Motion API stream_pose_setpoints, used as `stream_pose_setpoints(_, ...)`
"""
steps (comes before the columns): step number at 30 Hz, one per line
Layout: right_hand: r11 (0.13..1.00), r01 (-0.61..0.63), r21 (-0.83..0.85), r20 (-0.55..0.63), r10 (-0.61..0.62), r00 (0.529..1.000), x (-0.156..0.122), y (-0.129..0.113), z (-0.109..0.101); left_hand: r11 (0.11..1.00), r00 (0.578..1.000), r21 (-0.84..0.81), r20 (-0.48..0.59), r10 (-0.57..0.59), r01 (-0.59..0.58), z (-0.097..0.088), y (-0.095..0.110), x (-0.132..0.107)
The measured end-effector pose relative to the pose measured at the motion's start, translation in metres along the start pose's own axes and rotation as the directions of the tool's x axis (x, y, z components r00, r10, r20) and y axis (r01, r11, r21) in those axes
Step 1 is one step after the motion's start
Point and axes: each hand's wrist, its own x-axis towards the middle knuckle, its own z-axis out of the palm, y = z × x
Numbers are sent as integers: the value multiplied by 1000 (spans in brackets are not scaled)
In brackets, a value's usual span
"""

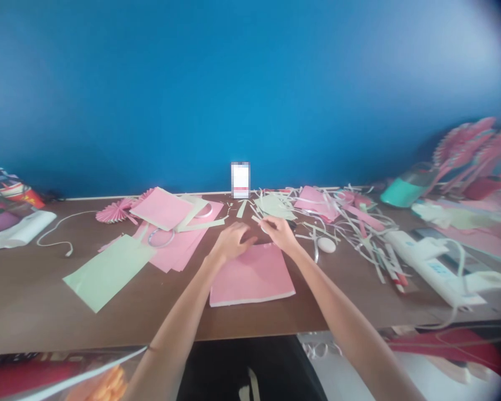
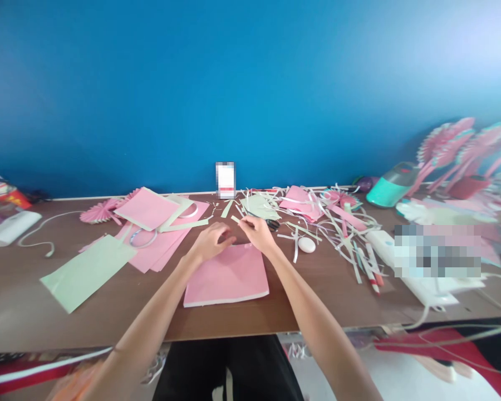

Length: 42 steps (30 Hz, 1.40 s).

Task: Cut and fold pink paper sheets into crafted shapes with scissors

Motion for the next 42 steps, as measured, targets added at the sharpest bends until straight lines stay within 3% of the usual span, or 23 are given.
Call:
stream_pose_setpoints(3, 999, -29, 45, -50, 31, 998, 1, -5, -10, 995, 986, 63, 157, 62, -73, -4, -8, -2)
stream_pose_setpoints(6, 994, -72, 85, -18, 73, 997, 1, -10, -17, 997, 979, 54, 202, 40, -52, -5, -13, -3)
stream_pose_setpoints(11, 996, -56, 70, 188, 42, 981, 0, -17, -18, 998, 984, 43, 174, -48, 41, -5, -14, -4)
stream_pose_setpoints(14, 998, -48, -38, 363, 58, 930, -3, -18, -15, 992, 983, 16, 138, -123, 122, -6, -16, -5)
stream_pose_setpoints(16, 991, -15, -131, 404, 68, 912, -4, -17, -12, 989, 982, -36, 134, -134, 140, -7, -17, -5)
stream_pose_setpoints(23, 946, 71, -317, 355, 48, 933, -3, -8, -3, 988, 979, -90, 175, -108, 125, -6, -20, -4)
stream_pose_setpoints(42, 919, 97, -381, 390, 65, 919, -5, -2, 3, 997, 969, -27, 240, -67, 75, -8, -14, -4)
